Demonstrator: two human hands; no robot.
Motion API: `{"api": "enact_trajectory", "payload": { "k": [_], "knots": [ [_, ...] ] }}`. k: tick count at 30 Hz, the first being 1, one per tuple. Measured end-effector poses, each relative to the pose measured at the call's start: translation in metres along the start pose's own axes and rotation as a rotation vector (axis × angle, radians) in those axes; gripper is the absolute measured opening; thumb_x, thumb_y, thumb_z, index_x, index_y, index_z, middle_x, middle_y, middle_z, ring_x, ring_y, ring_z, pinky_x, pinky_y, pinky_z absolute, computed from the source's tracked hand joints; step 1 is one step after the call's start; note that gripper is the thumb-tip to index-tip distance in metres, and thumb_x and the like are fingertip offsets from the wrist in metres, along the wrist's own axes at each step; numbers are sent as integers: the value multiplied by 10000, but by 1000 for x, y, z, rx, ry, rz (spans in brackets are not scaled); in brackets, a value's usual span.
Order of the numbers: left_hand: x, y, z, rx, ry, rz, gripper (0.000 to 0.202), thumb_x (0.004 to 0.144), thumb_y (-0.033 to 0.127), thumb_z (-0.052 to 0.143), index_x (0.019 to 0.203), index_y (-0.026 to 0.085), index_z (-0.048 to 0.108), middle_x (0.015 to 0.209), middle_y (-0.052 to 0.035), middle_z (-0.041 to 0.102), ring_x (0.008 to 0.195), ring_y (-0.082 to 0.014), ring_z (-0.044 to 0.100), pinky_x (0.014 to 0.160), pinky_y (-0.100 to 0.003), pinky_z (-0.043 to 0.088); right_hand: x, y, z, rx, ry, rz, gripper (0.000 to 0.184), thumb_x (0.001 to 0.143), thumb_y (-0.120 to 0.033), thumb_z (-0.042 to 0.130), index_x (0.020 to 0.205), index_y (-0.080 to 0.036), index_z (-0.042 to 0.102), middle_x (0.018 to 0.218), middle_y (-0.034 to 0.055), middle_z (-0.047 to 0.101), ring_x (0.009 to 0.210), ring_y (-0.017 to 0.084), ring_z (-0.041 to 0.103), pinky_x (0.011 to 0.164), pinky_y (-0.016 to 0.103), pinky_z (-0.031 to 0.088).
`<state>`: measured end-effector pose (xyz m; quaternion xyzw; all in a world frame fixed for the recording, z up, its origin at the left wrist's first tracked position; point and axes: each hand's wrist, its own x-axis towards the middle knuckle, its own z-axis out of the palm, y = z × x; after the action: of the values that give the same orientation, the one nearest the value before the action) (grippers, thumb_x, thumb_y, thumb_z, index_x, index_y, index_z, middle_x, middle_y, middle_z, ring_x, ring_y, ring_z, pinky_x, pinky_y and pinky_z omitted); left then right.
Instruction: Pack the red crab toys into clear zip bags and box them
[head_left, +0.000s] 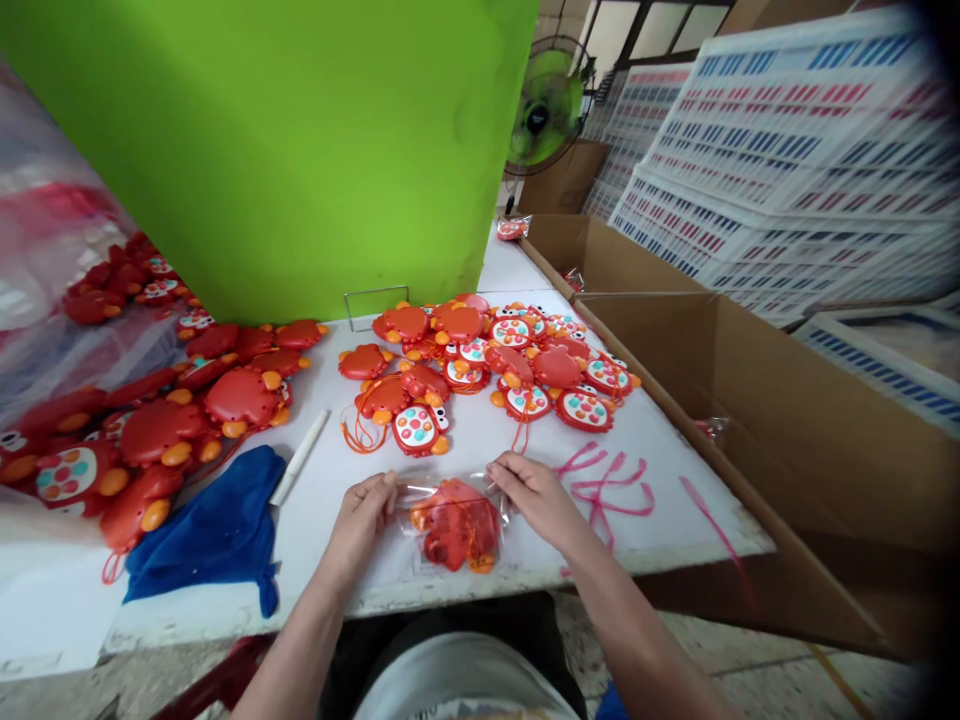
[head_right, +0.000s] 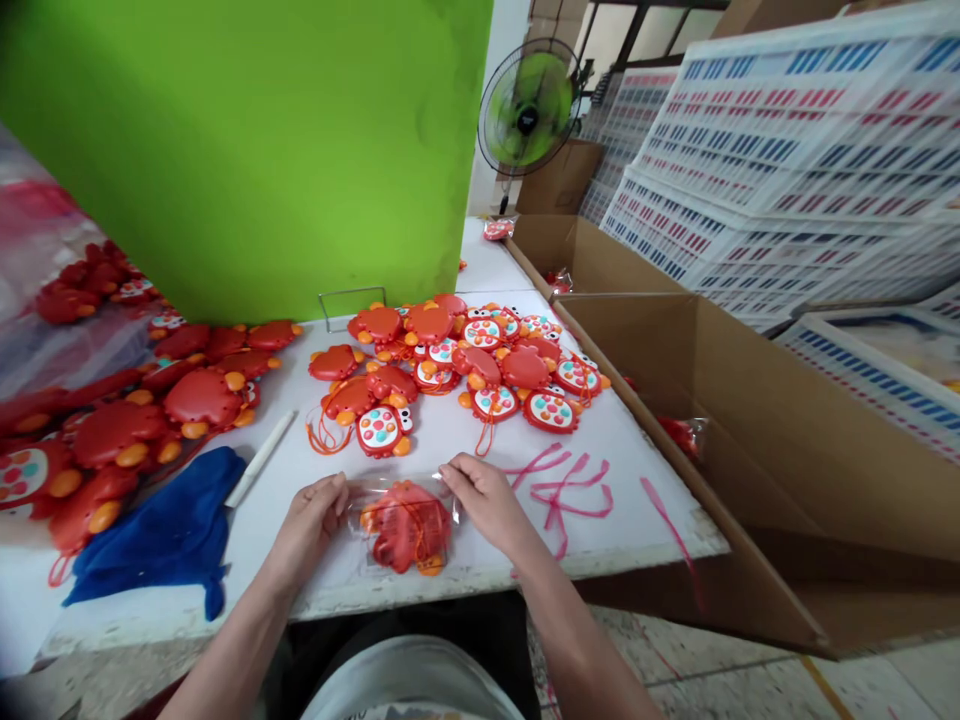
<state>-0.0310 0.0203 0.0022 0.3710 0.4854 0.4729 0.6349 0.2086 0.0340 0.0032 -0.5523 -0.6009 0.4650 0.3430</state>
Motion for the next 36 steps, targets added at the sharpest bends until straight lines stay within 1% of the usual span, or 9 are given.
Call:
{"api": "enact_trajectory", "payload": {
  "k": [2,4,7,9,11,17,21,29,36],
  "knots": [
    [0,1,0,-27,-12,-43,426,753,497,625,551,170,439,698,-30,627,719,-168,602,667,-287,509,-3,-2,-20,27,132,23,308,853,-450,506,713,-181,562,576,-27,554,481,114,498,462,234,389],
    [0,3,0,-43,-34,-80,399,743,493,645,599,160,478,873,-75,674,818,-202,633,716,-337,538,-5,-6,-46,59,440,-44,302,830,-455,555,723,-174,578,579,-24,562,475,115,511,454,233,406],
    [0,4,1,-6,-35,-89,393,735,501,655,636,150,510,915,-97,683,820,-206,646,728,-347,551,-7,-19,-78,176,1031,-309,264,839,-441,557,856,-179,583,720,-2,621,555,133,592,549,276,491],
    [1,3,1,20,-39,-88,410,723,523,659,636,149,515,898,-94,684,810,-202,647,710,-333,556,-10,-29,-82,200,1204,-450,247,860,-417,530,947,-189,566,820,14,639,631,149,629,632,324,522],
    [2,2,1,48,-37,-83,431,711,551,656,632,150,520,884,-90,682,815,-201,643,694,-318,558,-13,-35,-69,123,1117,-461,214,872,-381,522,941,-186,575,827,24,641,681,157,631,672,330,522],
    [1,0,5,213,-23,-35,441,711,580,631,724,139,617,806,-67,671,746,-172,620,680,-286,543,-22,-31,19,-135,270,-374,167,898,-258,480,960,-202,624,808,35,662,738,150,628,669,263,505],
    [-5,-4,8,277,-36,22,431,756,572,584,733,144,628,752,-49,661,702,-160,609,681,-281,524,-23,-24,59,-172,-85,-416,219,907,-185,432,1021,-213,617,907,44,682,823,151,638,741,262,503],
    [-46,19,-13,630,151,256,352,880,454,481,832,167,679,815,-61,701,770,-173,626,721,-261,474,-28,3,78,-312,-166,-511,214,919,-207,417,973,-219,623,845,52,667,777,178,635,696,297,515],
    [-131,35,-113,900,873,308,299,903,429,436,910,199,627,857,-48,705,813,-171,651,764,-247,463,-32,12,70,-318,-173,-583,185,910,-307,456,987,-252,615,864,32,679,785,184,649,689,305,528]
  ]
}}
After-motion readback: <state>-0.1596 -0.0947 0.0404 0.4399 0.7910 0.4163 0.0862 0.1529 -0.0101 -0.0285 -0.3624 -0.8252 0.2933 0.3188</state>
